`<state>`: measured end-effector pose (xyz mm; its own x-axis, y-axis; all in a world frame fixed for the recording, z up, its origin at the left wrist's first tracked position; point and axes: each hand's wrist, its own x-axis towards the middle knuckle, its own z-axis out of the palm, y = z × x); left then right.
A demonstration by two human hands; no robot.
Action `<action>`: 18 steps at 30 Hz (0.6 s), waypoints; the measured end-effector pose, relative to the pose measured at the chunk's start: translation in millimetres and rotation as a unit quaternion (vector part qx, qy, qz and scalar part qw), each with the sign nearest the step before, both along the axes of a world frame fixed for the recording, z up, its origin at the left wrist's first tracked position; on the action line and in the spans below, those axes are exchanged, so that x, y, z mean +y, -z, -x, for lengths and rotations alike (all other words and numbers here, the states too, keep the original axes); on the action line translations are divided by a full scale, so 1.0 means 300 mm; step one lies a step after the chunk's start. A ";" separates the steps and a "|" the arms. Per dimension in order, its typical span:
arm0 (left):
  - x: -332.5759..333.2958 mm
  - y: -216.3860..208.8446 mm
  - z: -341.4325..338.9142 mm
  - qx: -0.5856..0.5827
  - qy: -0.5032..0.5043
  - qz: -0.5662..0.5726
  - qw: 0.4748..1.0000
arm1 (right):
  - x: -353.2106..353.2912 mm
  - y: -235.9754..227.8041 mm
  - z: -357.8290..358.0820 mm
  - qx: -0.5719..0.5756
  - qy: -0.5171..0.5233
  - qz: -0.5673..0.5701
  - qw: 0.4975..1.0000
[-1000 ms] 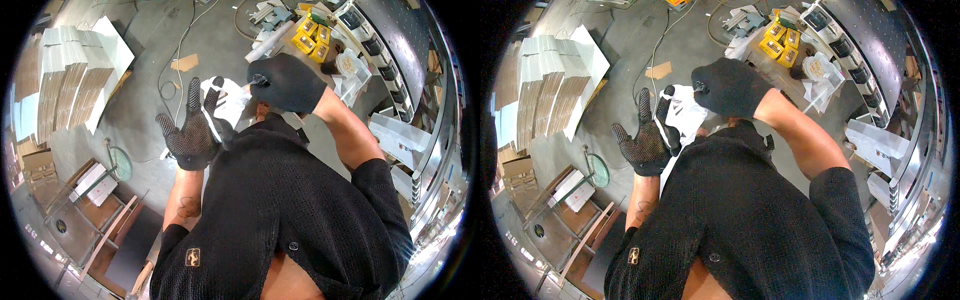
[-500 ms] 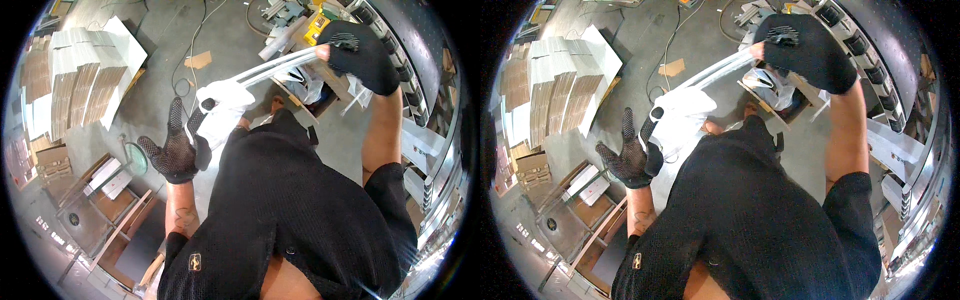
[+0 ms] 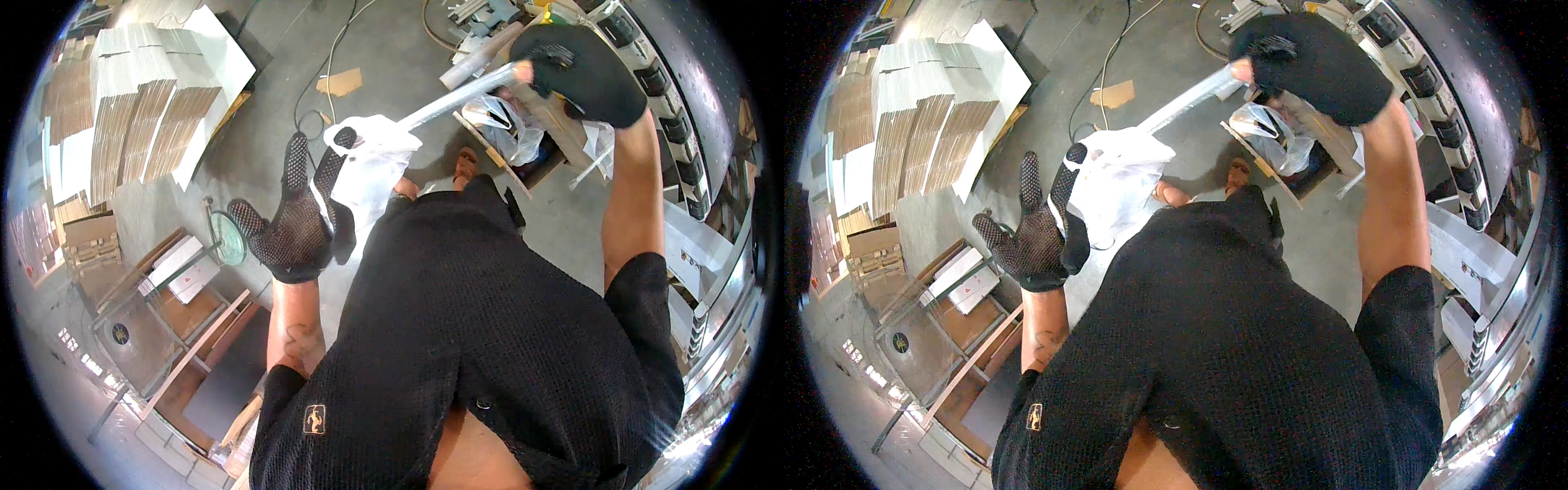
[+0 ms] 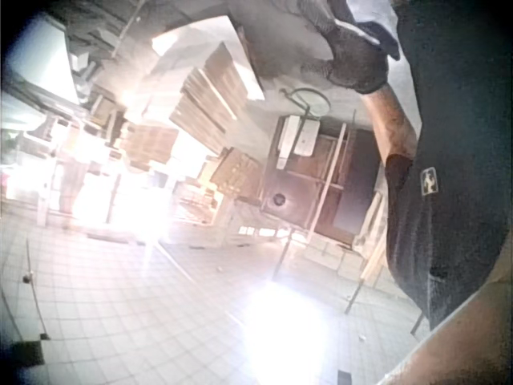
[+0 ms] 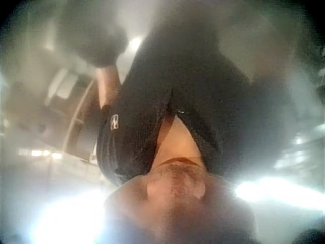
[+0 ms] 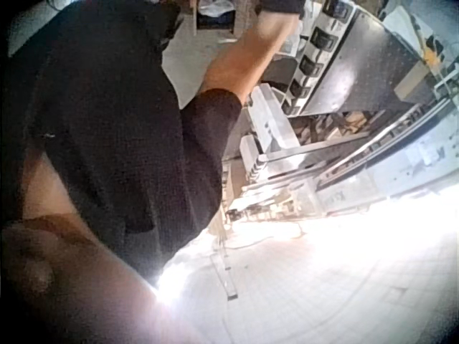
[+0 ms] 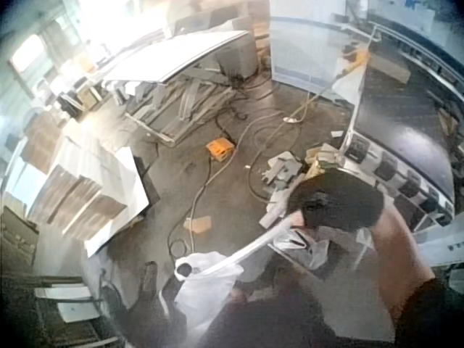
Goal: The person pays a delivery driver with cash, receives several plastic bags containing food and drinks, and carries them to a desk in a warehouse. The person then removes items from the bags, including a clear cup and a small container, and places them on the desk.
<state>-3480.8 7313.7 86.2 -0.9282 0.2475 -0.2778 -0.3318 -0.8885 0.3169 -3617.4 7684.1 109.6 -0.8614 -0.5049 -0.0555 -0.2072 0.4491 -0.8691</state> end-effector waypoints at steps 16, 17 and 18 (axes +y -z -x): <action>0.066 -0.066 0.043 0.014 0.057 -0.125 0.990 | -0.286 -0.063 0.062 0.097 -0.107 -0.104 0.984; 0.064 -0.056 0.045 0.019 0.053 -0.126 0.990 | -0.271 -0.098 0.061 0.098 -0.110 -0.106 0.983; 0.064 -0.048 0.045 0.023 0.050 -0.127 0.990 | -0.251 -0.133 0.058 0.148 -0.103 -0.087 0.980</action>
<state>-3494.4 7332.8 100.7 -0.9058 0.3956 -0.1518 -0.4126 -0.9050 0.1037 -3634.7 7608.7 149.4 -0.7339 -0.6746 0.0795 -0.5397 0.5080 -0.6713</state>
